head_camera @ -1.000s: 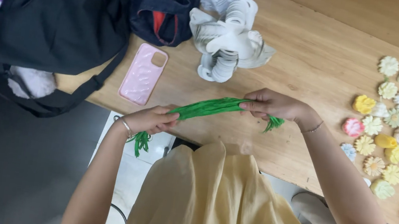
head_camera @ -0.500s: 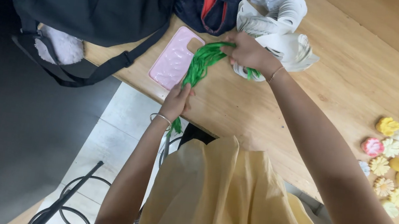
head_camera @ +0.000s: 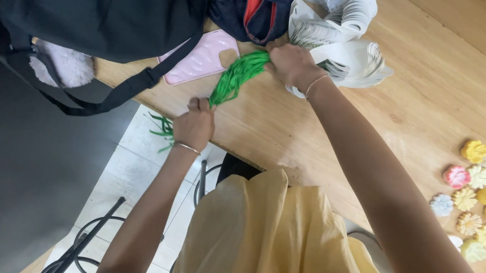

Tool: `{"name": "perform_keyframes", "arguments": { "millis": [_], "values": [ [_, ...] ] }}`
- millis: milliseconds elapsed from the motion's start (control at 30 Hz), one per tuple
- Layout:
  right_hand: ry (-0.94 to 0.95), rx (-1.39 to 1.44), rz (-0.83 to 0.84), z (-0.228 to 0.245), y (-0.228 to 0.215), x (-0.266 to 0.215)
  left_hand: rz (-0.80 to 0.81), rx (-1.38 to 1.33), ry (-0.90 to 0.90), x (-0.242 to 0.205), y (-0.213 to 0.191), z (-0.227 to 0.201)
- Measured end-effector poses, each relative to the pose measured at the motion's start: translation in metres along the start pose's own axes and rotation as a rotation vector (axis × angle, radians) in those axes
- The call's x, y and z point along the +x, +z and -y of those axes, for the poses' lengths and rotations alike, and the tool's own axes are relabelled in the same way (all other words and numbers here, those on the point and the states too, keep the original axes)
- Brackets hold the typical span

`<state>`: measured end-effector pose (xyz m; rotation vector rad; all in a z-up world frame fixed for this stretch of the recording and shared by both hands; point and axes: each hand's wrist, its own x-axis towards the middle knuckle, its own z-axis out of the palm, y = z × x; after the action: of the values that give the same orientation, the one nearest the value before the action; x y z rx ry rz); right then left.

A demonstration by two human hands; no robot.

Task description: The person organizes various flower-shaped and shaped decorative candles on a wooden table, retrieves paper liners from a shelf, and places the candles one at a time into a cardboard box.

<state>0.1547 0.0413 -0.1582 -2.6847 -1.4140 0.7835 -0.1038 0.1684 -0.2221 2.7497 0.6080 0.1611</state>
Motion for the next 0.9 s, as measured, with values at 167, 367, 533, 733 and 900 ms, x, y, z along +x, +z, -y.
{"name": "perform_keyframes", "arguments": {
  "millis": [167,367,533,733,900],
  "values": [
    [0.014,-0.175,-0.055,-0.022,0.031,0.023,0.256,0.058,-0.093,-0.027,0.044,-0.032],
    [0.024,-0.335,-0.032,-0.007,0.0,0.024,0.154,0.207,-0.036,-0.043,0.069,-0.036],
    [-0.021,-0.393,-0.123,-0.024,-0.007,0.03,0.093,0.226,0.042,-0.043,0.052,-0.037],
    [-0.079,-0.223,-0.428,-0.021,-0.05,-0.003,0.179,0.184,-0.032,-0.032,0.056,-0.028],
    [-0.128,-0.003,-0.656,-0.017,-0.068,-0.057,0.082,0.265,-0.008,-0.005,0.054,0.009]
  ]
}}
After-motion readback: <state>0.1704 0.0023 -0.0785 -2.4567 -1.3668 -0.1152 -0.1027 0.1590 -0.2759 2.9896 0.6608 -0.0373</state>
